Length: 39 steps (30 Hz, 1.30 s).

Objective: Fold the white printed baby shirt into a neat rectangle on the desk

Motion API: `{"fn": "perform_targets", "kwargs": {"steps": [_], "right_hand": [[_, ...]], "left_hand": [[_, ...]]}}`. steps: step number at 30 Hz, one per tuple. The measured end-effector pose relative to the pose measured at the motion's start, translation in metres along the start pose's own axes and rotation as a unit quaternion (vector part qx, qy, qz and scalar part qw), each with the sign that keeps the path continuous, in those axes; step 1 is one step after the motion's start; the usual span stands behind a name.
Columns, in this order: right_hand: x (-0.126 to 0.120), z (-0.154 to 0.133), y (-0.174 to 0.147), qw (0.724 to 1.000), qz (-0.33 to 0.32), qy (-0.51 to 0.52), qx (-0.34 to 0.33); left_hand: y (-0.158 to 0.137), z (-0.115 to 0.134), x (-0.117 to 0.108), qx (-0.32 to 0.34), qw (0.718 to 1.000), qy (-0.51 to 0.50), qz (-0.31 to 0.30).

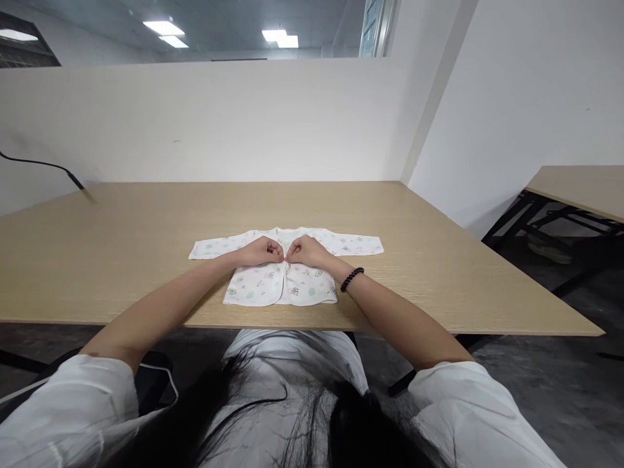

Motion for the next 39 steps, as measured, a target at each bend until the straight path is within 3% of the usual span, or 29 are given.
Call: {"fn": "perform_targets", "kwargs": {"steps": [16, 21, 24, 30, 33, 37, 39], "right_hand": [[0.000, 0.005, 0.003, 0.998, -0.020, 0.015, 0.061], [-0.002, 0.002, -0.003, 0.998, 0.020, -0.019, 0.056], [-0.001, -0.001, -0.008, 0.997, 0.040, -0.037, 0.049], [0.010, -0.007, -0.018, 0.989, -0.056, -0.130, 0.047], [0.008, -0.009, -0.021, 0.986, -0.101, -0.125, 0.036], [0.005, -0.006, -0.022, 0.980, -0.188, -0.065, 0.028], [0.004, -0.003, -0.020, 0.978, -0.201, -0.050, 0.033]], "left_hand": [[0.002, 0.000, -0.002, 0.000, 1.000, 0.016, 0.011], [0.001, 0.002, -0.004, 0.001, 0.999, 0.026, 0.019], [-0.001, 0.008, -0.003, 0.017, 1.000, 0.014, -0.007], [-0.010, 0.022, 0.004, 0.054, 0.994, -0.025, -0.097], [-0.013, 0.027, 0.008, 0.056, 0.989, -0.022, -0.137], [-0.014, 0.028, 0.010, 0.042, 0.989, -0.010, -0.141], [-0.013, 0.028, 0.012, 0.042, 0.990, -0.011, -0.132]]}}
Point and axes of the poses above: each hand's wrist, its own y-axis towards the middle knuckle, its own x-axis out of the palm, z = x × y, the point moved 6 cm from there along y, towards the middle knuckle, and after that the axes turned 15 degrees about x, right-handed, at the moved point
